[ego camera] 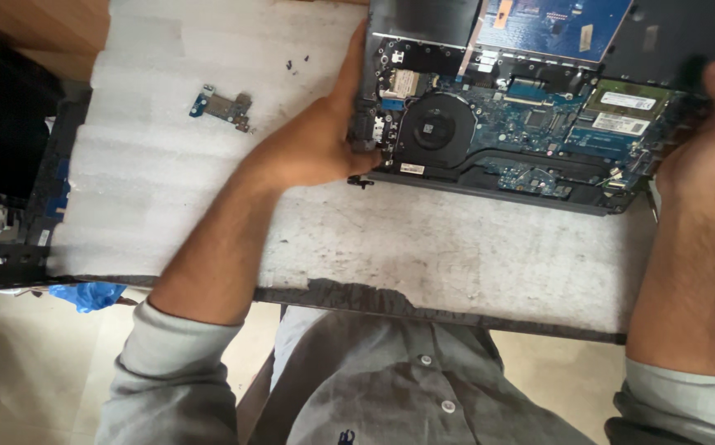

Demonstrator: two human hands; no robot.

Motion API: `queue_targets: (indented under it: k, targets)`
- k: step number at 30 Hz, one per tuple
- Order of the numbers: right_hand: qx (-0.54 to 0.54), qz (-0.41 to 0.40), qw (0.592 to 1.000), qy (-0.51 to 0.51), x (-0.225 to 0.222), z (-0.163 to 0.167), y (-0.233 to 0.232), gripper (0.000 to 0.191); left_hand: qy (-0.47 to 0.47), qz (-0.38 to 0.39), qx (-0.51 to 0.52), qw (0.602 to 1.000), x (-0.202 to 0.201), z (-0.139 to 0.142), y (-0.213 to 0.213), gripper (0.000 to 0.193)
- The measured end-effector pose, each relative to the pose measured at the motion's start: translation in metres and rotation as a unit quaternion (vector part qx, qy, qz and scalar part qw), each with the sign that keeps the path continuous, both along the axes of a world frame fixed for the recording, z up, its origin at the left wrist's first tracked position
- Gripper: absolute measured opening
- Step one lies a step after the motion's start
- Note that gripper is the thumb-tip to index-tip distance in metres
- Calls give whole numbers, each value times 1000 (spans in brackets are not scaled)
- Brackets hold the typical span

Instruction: The person works on an opened laptop chassis on a foam-padded bench, unscrewing and lifting out internal components by hand. They use a screwdriver on the board, remove a small expansion board and set it on the bench, detach the hard drive, and reposition the laptop chassis while continuing to unfasten parts.

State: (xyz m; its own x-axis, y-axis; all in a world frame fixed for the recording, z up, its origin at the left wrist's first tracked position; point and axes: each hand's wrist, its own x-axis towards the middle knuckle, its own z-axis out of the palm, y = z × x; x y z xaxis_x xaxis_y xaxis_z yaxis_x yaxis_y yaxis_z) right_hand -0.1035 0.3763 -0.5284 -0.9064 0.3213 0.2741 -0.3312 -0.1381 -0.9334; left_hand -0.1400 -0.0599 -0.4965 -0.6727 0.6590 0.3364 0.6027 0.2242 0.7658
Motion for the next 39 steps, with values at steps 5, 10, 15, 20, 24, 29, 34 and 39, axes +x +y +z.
queue_targets:
  k: [5, 10, 15, 20, 24, 29, 34, 39]
  targets:
    - [17, 8, 999, -28, 4, 5, 6, 41, -111, 96, 54, 988, -5, -8, 2, 86]
    - [53, 8, 998, -44, 7, 9, 8, 32, -103, 97, 126, 982, 3, 6, 4, 69]
    - [183, -4, 970, -159, 22, 31, -8, 29, -179, 128, 25, 975, 9, 38, -11, 64]
    - [332, -13, 880, -338, 24, 41, -21, 36, -200, 207, -139, 948, 5, 34, -7, 50]
    - [342, 18, 872, -350, 12, 28, -10, 45, -114, 244, -150, 951, -1, 16, -4, 50]
    - [329, 38, 868, -371, 4, 7, 9, 49, -52, 278, -197, 939, -5, 4, -4, 61]
    - [317, 43, 871, -374, 0, 3, 13, 48, 4, 299, -205, 932, -5, -1, 3, 67]
    - [317, 36, 867, -383, -2, 6, 15, 50, 28, 303, -258, 917, -2, 4, 15, 65]
